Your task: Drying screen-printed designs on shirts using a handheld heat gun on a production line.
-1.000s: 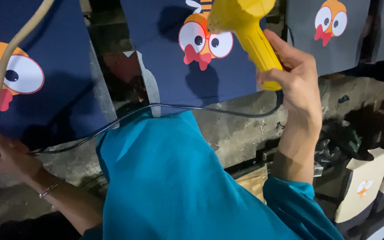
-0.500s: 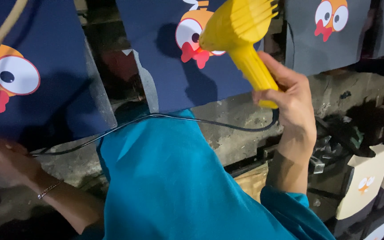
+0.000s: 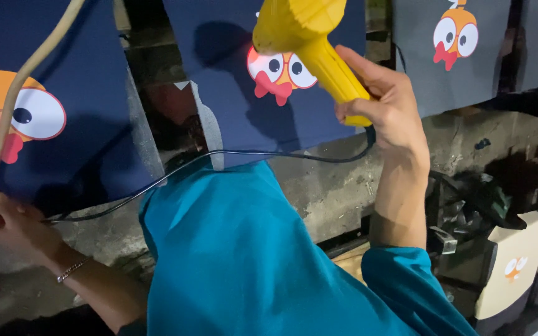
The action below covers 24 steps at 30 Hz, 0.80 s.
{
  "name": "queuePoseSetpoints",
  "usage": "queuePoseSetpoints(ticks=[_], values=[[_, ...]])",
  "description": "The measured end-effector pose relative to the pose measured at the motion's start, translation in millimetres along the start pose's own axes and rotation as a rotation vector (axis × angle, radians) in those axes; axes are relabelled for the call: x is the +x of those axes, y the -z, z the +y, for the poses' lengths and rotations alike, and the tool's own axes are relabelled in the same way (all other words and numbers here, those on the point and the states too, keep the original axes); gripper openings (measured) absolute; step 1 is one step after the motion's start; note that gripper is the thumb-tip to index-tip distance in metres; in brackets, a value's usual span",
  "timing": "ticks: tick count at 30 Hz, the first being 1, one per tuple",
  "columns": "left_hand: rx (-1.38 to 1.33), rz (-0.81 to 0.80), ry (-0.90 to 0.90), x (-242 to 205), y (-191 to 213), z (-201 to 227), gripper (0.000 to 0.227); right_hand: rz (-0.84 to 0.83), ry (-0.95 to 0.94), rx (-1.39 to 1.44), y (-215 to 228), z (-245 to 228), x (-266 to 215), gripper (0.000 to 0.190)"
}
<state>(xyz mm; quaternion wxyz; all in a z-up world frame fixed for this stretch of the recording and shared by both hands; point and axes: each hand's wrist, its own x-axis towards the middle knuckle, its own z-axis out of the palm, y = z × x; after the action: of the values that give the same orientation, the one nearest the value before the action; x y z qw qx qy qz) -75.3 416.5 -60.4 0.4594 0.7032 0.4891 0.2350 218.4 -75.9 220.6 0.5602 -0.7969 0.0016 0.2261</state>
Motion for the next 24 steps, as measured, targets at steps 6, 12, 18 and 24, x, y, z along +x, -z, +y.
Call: queuePoseSetpoints(ticks=[6, 12, 18, 24], values=[[0.033, -0.002, -0.071, -1, 2, -1, 0.056, 0.031, -0.004, -0.045, 16, 11, -13, 0.078], [-0.047, 0.019, -0.015, 12, 6, -35, 0.056, 0.093, 0.062, -0.065, 31, 24, -27, 0.07], [-0.059, -0.01, 0.013, 8, 5, -11, 0.062, 0.098, -0.018, -0.063, 24, 16, -25, 0.074], [0.178, 0.047, 0.045, 7, 6, -8, 0.06, 0.185, 0.038, -0.092, 31, 18, -24, 0.074]])
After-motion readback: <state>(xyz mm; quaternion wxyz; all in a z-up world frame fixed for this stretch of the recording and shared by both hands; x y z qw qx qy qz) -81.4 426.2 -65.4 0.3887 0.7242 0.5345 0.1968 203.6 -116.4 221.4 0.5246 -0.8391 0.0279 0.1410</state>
